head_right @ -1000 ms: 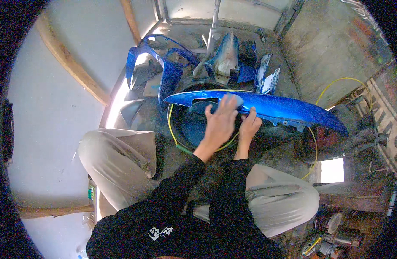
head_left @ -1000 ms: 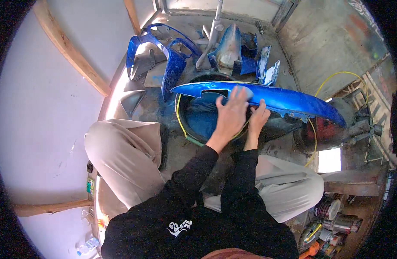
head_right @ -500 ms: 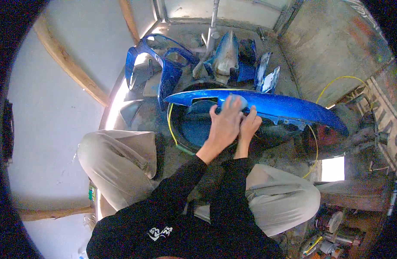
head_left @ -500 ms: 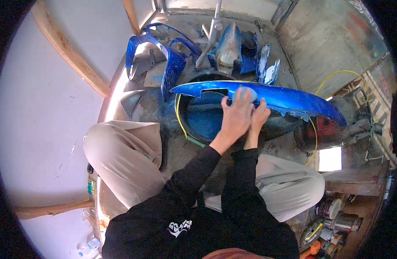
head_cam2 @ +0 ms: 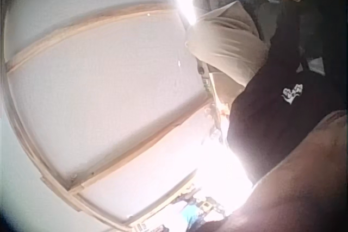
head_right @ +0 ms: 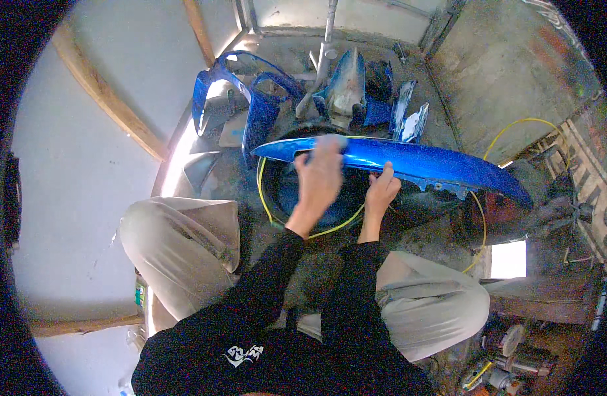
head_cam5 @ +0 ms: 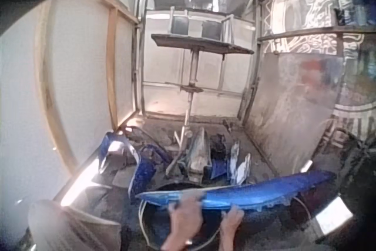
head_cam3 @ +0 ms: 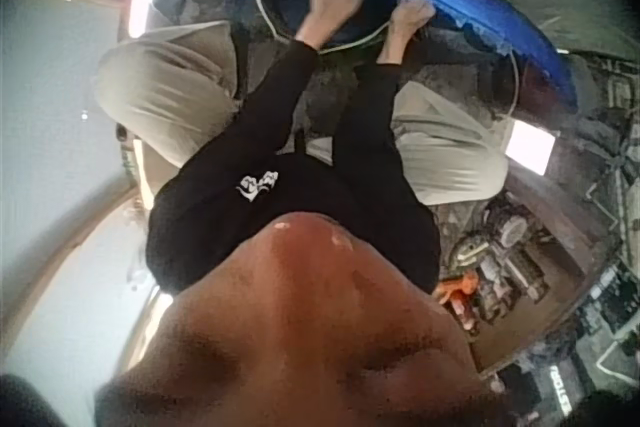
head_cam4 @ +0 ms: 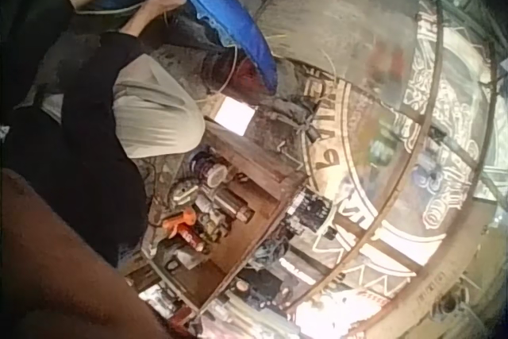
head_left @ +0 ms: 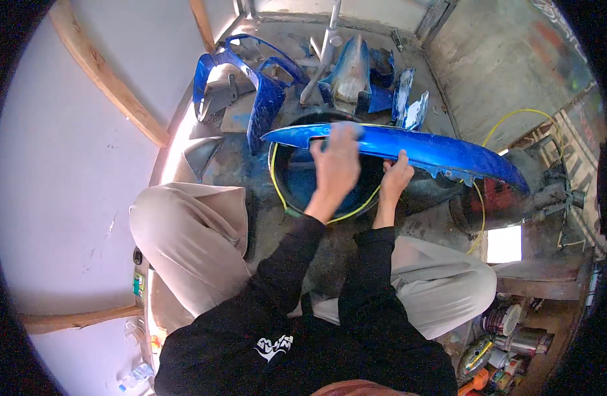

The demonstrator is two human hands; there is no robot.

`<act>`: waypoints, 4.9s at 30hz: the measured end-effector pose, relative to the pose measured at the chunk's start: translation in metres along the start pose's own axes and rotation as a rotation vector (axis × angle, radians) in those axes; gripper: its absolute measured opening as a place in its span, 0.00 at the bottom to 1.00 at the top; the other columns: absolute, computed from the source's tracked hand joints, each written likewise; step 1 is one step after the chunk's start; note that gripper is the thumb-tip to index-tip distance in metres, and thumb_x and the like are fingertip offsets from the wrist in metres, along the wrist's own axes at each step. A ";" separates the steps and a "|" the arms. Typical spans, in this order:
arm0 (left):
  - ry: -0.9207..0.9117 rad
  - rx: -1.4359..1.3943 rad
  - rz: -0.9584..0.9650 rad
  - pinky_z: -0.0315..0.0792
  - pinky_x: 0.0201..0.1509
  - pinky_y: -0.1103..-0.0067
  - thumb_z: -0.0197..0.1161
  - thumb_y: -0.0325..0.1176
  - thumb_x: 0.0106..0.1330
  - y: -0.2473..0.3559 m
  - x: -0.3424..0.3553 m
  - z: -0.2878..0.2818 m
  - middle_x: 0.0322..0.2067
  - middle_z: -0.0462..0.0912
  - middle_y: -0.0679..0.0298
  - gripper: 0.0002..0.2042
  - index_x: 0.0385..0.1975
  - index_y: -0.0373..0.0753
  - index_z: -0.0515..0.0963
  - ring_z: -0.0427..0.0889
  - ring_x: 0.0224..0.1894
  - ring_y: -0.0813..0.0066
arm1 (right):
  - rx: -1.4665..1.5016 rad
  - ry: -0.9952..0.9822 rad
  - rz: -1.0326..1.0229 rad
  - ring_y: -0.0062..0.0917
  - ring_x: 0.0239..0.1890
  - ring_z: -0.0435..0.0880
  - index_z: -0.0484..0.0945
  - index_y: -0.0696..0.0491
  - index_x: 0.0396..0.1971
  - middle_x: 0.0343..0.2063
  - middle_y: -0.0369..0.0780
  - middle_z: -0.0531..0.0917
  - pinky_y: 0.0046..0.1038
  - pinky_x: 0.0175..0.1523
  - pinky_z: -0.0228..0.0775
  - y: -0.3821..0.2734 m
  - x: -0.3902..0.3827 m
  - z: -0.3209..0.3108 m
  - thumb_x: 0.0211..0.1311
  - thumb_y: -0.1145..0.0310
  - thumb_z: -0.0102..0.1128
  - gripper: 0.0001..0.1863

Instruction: The person wet-sands a motorcycle body panel with a sanding block over a bucket of water, washes the panel in the bucket, and then sands another motorcycle body panel.

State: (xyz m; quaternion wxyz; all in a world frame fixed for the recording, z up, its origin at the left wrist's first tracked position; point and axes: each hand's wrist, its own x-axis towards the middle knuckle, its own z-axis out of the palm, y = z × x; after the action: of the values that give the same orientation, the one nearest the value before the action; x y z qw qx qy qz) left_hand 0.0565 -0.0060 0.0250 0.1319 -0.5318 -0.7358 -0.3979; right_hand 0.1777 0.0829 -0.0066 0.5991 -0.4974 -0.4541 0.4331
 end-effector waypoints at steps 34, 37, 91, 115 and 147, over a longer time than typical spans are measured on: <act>-0.005 0.061 -0.165 0.57 0.63 0.42 0.54 0.36 0.74 -0.044 -0.029 0.006 0.71 0.68 0.53 0.24 0.68 0.34 0.69 0.66 0.72 0.50 | 0.037 -0.016 -0.033 0.19 0.17 0.68 0.74 0.58 0.16 0.14 0.35 0.74 0.25 0.25 0.57 -0.004 -0.006 0.003 0.76 0.51 0.52 0.31; 0.002 0.153 -0.255 0.57 0.64 0.44 0.52 0.38 0.76 -0.063 -0.024 0.004 0.71 0.69 0.55 0.23 0.67 0.37 0.70 0.66 0.73 0.54 | -0.025 -0.051 -0.108 0.17 0.16 0.67 0.74 0.57 0.15 0.14 0.34 0.73 0.24 0.24 0.54 -0.004 -0.004 -0.003 0.77 0.52 0.51 0.31; 0.061 0.050 -0.317 0.62 0.56 0.44 0.52 0.33 0.73 -0.078 0.003 -0.011 0.60 0.75 0.61 0.15 0.57 0.47 0.76 0.69 0.67 0.61 | -0.063 -0.107 -0.049 0.19 0.18 0.72 0.77 0.59 0.13 0.13 0.36 0.77 0.28 0.27 0.62 0.002 0.001 -0.010 0.76 0.51 0.54 0.33; 0.068 0.078 -0.186 0.58 0.59 0.48 0.51 0.34 0.75 -0.045 -0.007 0.006 0.68 0.71 0.62 0.19 0.64 0.47 0.73 0.63 0.73 0.61 | -0.085 -0.078 -0.083 0.16 0.16 0.64 0.75 0.58 0.15 0.13 0.32 0.71 0.25 0.24 0.52 -0.001 -0.002 -0.007 0.77 0.56 0.50 0.29; 0.097 0.120 -0.383 0.57 0.62 0.41 0.50 0.36 0.77 -0.100 -0.005 -0.005 0.68 0.71 0.64 0.17 0.63 0.50 0.74 0.65 0.73 0.63 | -0.068 -0.120 -0.072 0.16 0.16 0.66 0.75 0.57 0.16 0.13 0.33 0.73 0.24 0.23 0.54 -0.001 -0.001 -0.009 0.77 0.53 0.50 0.29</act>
State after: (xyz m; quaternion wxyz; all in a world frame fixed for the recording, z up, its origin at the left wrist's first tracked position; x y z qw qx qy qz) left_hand -0.0313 -0.0245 -0.0188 0.1206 -0.3535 -0.8387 -0.3963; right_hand 0.1862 0.0795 -0.0062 0.5689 -0.4739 -0.5212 0.4244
